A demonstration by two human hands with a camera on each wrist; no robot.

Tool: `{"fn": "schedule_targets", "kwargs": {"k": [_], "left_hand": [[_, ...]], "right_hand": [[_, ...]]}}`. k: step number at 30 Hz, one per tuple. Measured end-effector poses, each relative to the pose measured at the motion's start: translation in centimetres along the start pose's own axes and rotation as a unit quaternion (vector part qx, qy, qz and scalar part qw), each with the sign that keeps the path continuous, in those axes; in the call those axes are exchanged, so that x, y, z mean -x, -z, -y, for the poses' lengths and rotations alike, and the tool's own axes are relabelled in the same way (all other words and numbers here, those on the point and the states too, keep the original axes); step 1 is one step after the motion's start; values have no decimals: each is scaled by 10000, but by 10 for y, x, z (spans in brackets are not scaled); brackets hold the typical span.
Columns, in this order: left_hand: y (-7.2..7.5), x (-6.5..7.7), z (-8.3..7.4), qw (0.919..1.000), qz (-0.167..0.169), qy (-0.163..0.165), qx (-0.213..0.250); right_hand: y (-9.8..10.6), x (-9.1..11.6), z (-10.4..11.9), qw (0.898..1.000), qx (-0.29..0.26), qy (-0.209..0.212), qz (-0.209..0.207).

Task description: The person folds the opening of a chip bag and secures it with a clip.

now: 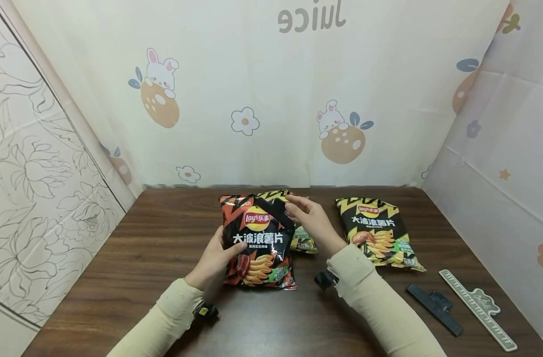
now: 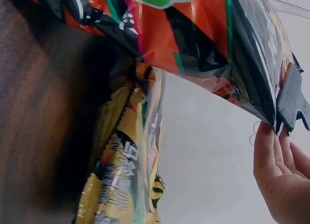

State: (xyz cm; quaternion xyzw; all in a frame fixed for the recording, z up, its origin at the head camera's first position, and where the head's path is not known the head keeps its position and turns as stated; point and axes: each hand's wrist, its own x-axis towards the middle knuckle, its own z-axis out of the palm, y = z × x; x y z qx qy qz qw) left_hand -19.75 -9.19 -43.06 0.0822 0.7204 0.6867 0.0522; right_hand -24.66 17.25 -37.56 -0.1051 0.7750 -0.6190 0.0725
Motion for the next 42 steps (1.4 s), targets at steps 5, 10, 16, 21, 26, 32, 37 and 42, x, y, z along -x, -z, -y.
{"fn": "schedule_targets", "kwargs": {"k": [5,10,16,21,26,32,37,42], "left_hand": [[0,1,1,10000,-38,5,35],[1,2,1,9999,-94,-19,144],[4,2,1,9999,-71,-58,-86],[6,1,1,9999,-161,-18,-16],[8,1,2,9996,-273,24,82],[13,1,3,9994,-325,89,69],[17,0,2,9987,-450,241,-14],[21,0,3,9985,-475,222,140]], "right_hand": [[-5,5,-7,9994,-282,-168,55],[-15,10,-15,9984,-310,-466,117],[-28,15,-21,9955,-423,-807,243],[-39,17,-28,9928,-635,-882,501],[-44,18,-35,9933,-440,-918,545],[-49,17,-36,9936,-232,-936,585],[-53,15,-36,9939,-314,-841,633],[-60,12,-36,9941,-509,-694,655]]}}
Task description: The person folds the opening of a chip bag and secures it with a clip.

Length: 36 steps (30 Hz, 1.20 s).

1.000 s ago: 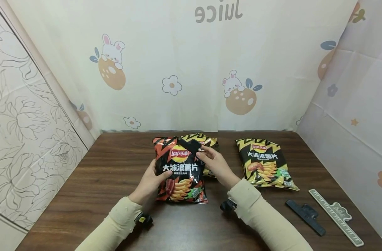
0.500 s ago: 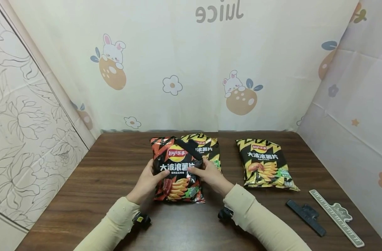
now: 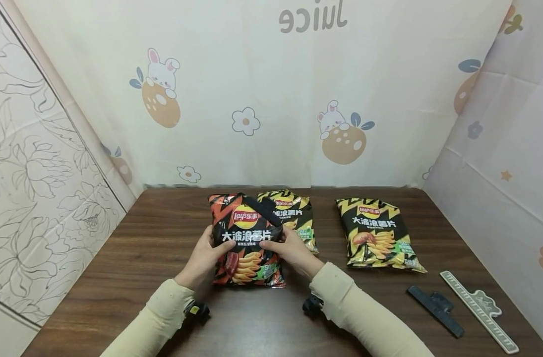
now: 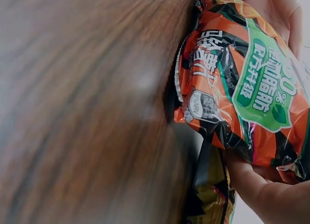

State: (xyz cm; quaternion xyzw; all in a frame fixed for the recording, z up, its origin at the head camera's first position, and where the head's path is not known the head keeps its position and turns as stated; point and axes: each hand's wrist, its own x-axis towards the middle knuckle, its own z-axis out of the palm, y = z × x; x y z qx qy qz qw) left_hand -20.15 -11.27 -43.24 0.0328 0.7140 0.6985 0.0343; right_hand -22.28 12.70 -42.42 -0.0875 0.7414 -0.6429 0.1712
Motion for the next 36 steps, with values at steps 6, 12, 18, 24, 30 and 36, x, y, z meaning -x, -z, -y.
{"fn": "schedule_targets", "kwargs": {"k": [6,12,18,24,30,36], "left_hand": [[7,-1,-1,10000,-79,-10,-55],[18,-2,-2,9992,-218,96,-316],[30,-3,-1,9969,-399,263,-625],[40,-4,-3,9955,-568,242,-715],[50,-7,-2,9954,-739,180,-587],[60,-6,-2,9944,-928,134,-494]], "right_hand": [[-6,-5,2,10000,14,-9,-1],[-15,-12,4,9999,17,-92,-76],[-25,-20,6,9998,18,-153,-114],[-33,-27,9,9998,-160,-57,32],[-42,-34,11,9997,-95,13,214],[-53,-42,12,9997,-121,101,208]]}}
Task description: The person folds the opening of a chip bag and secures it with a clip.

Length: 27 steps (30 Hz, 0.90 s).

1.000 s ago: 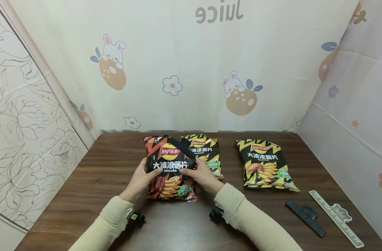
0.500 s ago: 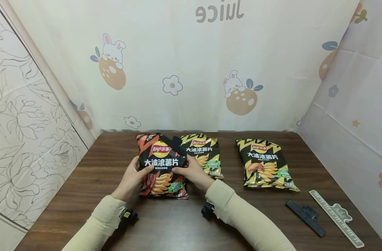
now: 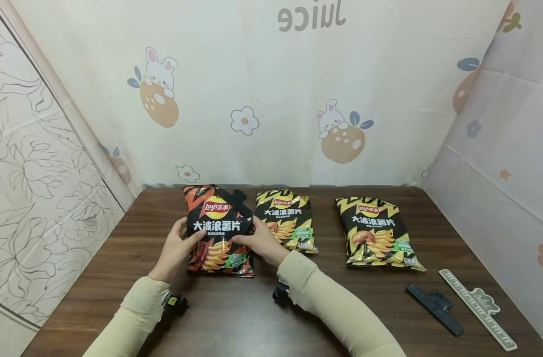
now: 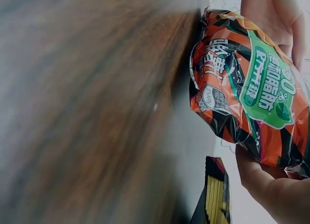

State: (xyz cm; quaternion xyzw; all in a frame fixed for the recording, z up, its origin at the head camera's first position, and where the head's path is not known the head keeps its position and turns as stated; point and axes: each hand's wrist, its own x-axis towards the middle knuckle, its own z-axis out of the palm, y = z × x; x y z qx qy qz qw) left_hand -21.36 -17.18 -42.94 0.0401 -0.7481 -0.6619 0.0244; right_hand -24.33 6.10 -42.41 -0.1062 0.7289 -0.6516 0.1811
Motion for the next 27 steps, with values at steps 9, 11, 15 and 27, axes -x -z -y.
{"fn": "schedule_targets", "kwargs": {"k": [9,11,15,27], "left_hand": [[14,-1,4,9995,-228,-8,-229],[17,-2,5,9994,-238,12,-241],[20,-3,7,9994,-187,121,-269],[23,-8,10,9981,-118,254,-557]], "right_hand": [[-11,-16,-1,9999,-28,95,-73],[-13,-20,0,9999,4,107,-107],[-14,-25,2,9999,-11,84,-140],[-15,-37,3,10000,-20,-22,-67]]}}
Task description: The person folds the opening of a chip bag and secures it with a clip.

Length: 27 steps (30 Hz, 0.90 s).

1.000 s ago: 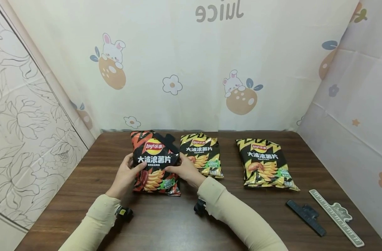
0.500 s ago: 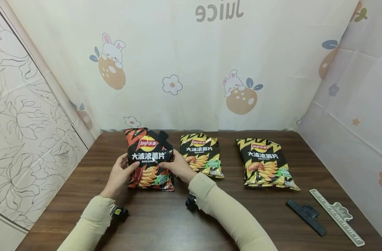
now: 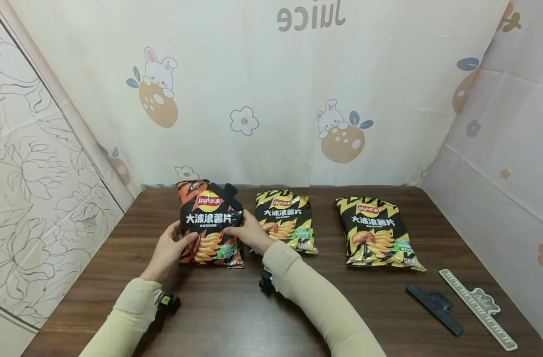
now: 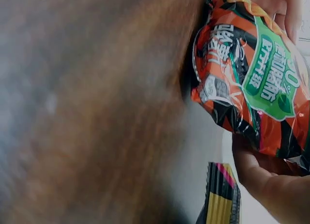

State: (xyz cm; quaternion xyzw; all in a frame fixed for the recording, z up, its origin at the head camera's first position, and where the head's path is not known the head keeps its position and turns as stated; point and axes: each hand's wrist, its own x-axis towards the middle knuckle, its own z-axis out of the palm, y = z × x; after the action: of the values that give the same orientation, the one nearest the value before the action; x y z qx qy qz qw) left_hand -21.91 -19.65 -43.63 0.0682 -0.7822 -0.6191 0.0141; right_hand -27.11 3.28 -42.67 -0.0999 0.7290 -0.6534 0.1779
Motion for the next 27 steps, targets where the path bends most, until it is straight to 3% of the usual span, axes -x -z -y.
{"fn": "schedule_targets", "kwargs": {"k": [10,19,27], "left_hand": [[-2,-5,0,10000,-46,32,-1],[-2,-12,0,9999,-66,141,20],[0,-19,-2,9999,-138,77,-41]], "right_hand": [[7,-5,2,9976,684,41,-1],[7,-9,3,9980,547,-300,-40],[3,-10,8,9973,608,-331,-250]]}}
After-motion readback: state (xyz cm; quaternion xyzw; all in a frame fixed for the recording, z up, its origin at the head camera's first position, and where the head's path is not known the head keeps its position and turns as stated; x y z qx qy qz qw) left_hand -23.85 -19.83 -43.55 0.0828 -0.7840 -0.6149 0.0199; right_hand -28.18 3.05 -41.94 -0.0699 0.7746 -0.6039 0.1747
